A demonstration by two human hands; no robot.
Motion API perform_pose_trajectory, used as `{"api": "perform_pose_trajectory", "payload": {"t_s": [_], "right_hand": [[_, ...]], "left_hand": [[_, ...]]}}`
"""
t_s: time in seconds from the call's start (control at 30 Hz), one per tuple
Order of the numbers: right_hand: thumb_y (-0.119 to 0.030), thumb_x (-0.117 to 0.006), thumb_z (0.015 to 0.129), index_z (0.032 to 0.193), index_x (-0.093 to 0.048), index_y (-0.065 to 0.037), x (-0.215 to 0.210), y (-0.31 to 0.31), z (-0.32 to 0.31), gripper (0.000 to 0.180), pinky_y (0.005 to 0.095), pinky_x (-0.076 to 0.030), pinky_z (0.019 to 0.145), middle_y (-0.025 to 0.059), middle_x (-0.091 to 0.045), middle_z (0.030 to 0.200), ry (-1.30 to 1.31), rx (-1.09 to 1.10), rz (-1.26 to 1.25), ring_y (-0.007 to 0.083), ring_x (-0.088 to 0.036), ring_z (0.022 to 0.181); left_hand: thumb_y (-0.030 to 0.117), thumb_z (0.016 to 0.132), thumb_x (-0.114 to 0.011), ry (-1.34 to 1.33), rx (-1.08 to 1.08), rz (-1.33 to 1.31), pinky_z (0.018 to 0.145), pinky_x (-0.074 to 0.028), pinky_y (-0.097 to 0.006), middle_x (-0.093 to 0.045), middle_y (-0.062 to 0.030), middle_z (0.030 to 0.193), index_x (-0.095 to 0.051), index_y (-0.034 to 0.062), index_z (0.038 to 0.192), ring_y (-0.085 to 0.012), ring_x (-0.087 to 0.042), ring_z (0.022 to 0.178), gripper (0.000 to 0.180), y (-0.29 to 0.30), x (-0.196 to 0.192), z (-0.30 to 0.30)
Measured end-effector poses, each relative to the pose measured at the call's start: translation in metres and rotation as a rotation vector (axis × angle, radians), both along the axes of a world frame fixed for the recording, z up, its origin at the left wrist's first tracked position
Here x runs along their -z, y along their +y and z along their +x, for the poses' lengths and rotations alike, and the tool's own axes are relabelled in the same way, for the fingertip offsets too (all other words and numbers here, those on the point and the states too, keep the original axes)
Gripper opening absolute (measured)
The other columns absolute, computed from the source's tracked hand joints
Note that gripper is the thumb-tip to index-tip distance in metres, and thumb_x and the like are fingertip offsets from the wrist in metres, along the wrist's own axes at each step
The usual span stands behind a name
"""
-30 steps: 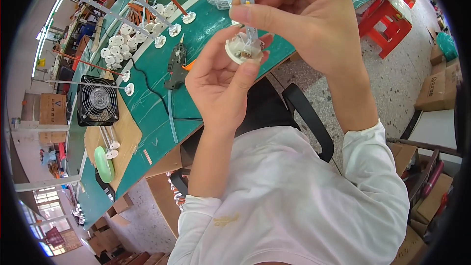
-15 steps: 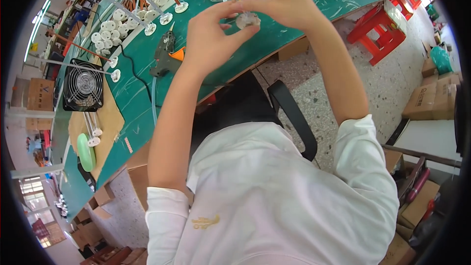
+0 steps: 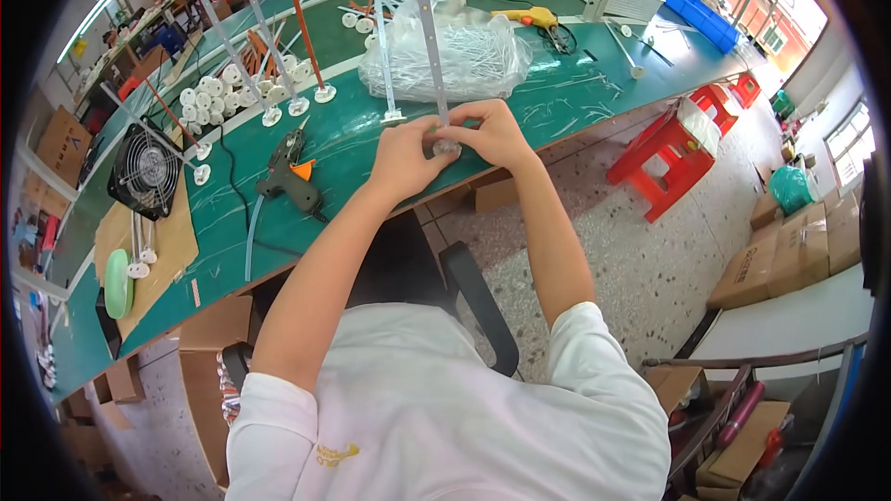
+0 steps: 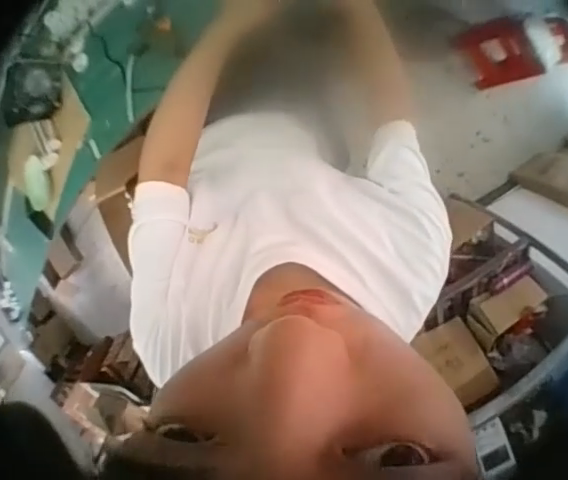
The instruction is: Assembling lighting fixture parts by gluing LED strips onto plastic bases using a hot glue gun.
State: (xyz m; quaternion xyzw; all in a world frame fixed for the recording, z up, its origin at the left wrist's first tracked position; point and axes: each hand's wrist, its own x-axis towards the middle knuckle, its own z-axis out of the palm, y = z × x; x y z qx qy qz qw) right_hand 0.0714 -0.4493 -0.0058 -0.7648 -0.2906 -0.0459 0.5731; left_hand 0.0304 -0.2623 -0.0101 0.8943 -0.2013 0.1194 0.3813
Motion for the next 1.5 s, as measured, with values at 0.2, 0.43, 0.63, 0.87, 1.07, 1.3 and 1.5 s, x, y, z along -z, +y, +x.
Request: {"api": "perform_pose_trajectory", "payload": {"t_s": [0.2, 0.43, 0.63, 0.87, 1.07, 1.3, 1.5], "right_hand": [[-0.011, -0.081, 0.081, 0.089, -0.078, 0.000, 0.013, -0.008, 0.008, 0.014, 0.0267, -0.051, 0.068, 0.0043, -0.074, 0.079, -0.048, 0.064, 0.054, 0.0082, -0.063, 0.071], [-0.011, -0.081, 0.081, 0.092, -0.079, -0.002, 0.006, -0.002, 0.012, 0.015, 0.0261, -0.051, 0.069, 0.0043, -0.075, 0.082, -0.133, 0.051, -0.022, 0.0082, -0.065, 0.075], [-0.011, -0.080, 0.083, 0.092, -0.078, 0.000, 0.000, 0.003, 0.018, 0.015, 0.0253, -0.051, 0.068, 0.0040, -0.075, 0.082, -0.183, 0.002, -0.023, 0.0075, -0.065, 0.075], [-0.010, -0.081, 0.083, 0.093, -0.079, -0.001, 0.020, -0.007, 0.023, 0.014, 0.0243, -0.051, 0.071, 0.0036, -0.075, 0.083, -0.140, 0.062, 0.103, 0.0079, -0.066, 0.076], [-0.005, -0.079, 0.085, 0.096, -0.078, 0.001, 0.024, -0.007, 0.028, 0.013, 0.0233, -0.052, 0.071, 0.0038, -0.075, 0.086, -0.043, -0.024, 0.153, 0.0083, -0.066, 0.078], [-0.007, -0.079, 0.086, 0.096, -0.078, 0.001, 0.034, -0.013, 0.034, 0.013, 0.0220, -0.051, 0.068, 0.0039, -0.074, 0.084, -0.082, -0.030, 0.124, 0.0079, -0.066, 0.076], [-0.007, -0.079, 0.086, 0.096, -0.078, 0.001, 0.035, -0.014, 0.032, 0.013, 0.0219, -0.052, 0.068, 0.0042, -0.074, 0.083, -0.082, 0.013, 0.104, 0.0077, -0.066, 0.075]], "left_hand": [[0.028, 0.074, -0.083, -0.173, -0.033, -0.034, 0.079, -0.056, -0.042, -0.076, -0.0156, 0.092, -0.074, 0.0069, 0.108, -0.0336, -0.073, 0.084, 0.041, -0.010, 0.009, 0.006], [0.029, 0.076, -0.085, -0.075, -0.043, 0.070, 0.080, -0.058, -0.036, -0.076, -0.0138, 0.096, -0.073, 0.0055, 0.109, -0.0260, -0.075, 0.088, 0.042, -0.008, 0.005, 0.010], [0.034, 0.075, -0.085, -0.055, -0.041, 0.060, 0.082, -0.058, -0.036, -0.077, -0.0146, 0.097, -0.072, 0.0022, 0.112, -0.0269, -0.075, 0.090, 0.050, -0.006, 0.008, 0.007], [0.032, 0.075, -0.084, -0.112, -0.030, 0.017, 0.084, -0.058, -0.037, -0.077, -0.0137, 0.101, -0.074, 0.0041, 0.112, -0.0273, -0.075, 0.092, 0.047, -0.004, 0.016, 0.014], [0.037, 0.076, -0.084, -0.089, -0.052, 0.011, 0.082, -0.057, -0.037, -0.077, -0.0107, 0.101, -0.076, 0.0078, 0.110, -0.0260, -0.074, 0.089, 0.046, -0.003, 0.018, 0.016], [0.038, 0.076, -0.084, -0.116, -0.054, 0.039, 0.080, -0.057, -0.035, -0.077, -0.0105, 0.101, -0.076, 0.0082, 0.111, -0.0250, -0.074, 0.088, 0.046, -0.005, 0.020, 0.016], [0.029, 0.079, -0.085, -0.017, -0.052, 0.078, 0.087, -0.057, -0.034, -0.076, -0.0112, 0.107, -0.072, 0.0086, 0.122, -0.0231, -0.074, 0.100, 0.050, -0.007, 0.009, 0.011]]}}
